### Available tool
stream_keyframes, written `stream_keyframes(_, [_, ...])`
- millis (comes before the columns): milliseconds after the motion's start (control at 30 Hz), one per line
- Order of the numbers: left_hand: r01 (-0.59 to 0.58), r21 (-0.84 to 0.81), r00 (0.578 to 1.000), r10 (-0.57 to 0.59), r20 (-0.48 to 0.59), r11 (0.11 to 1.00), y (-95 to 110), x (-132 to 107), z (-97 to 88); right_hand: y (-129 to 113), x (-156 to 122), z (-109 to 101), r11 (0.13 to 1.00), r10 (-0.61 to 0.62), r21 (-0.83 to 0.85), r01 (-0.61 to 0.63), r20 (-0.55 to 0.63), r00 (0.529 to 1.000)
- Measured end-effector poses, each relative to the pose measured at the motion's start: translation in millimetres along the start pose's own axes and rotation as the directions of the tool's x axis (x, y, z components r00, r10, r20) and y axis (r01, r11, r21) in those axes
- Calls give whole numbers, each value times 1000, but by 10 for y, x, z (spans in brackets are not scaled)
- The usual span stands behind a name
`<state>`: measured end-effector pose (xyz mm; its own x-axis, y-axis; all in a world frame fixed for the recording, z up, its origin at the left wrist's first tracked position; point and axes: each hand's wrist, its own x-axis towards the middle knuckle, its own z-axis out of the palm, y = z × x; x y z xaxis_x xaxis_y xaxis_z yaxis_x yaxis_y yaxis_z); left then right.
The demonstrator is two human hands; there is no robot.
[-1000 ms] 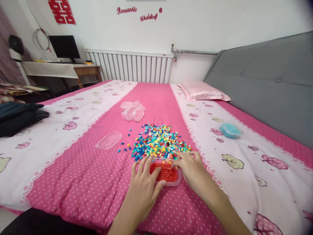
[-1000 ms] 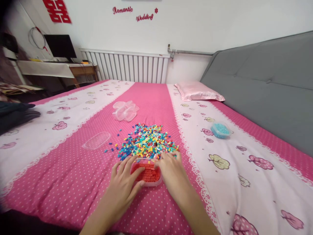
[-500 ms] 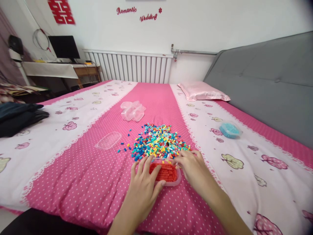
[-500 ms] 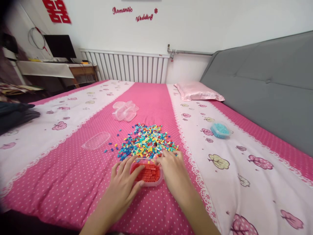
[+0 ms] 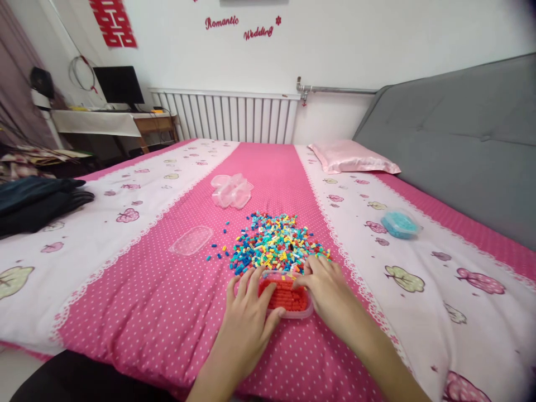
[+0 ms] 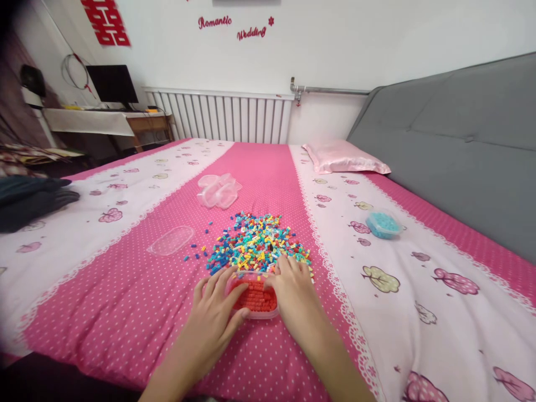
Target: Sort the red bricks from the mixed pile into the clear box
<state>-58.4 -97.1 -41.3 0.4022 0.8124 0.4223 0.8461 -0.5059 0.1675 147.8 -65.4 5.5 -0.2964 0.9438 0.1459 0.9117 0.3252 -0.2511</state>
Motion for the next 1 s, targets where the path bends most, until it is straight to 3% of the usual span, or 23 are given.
stream_keyframes(800, [10, -17, 998, -9, 57, 1000, -40, 26, -51, -26, 4, 26, 999, -1, 48, -2, 64, 998])
stream_keyframes(1000, [12, 1, 1000, -12, 24, 1000, -40, 11, -26, -13, 4, 31, 999, -18, 51, 14, 67, 998])
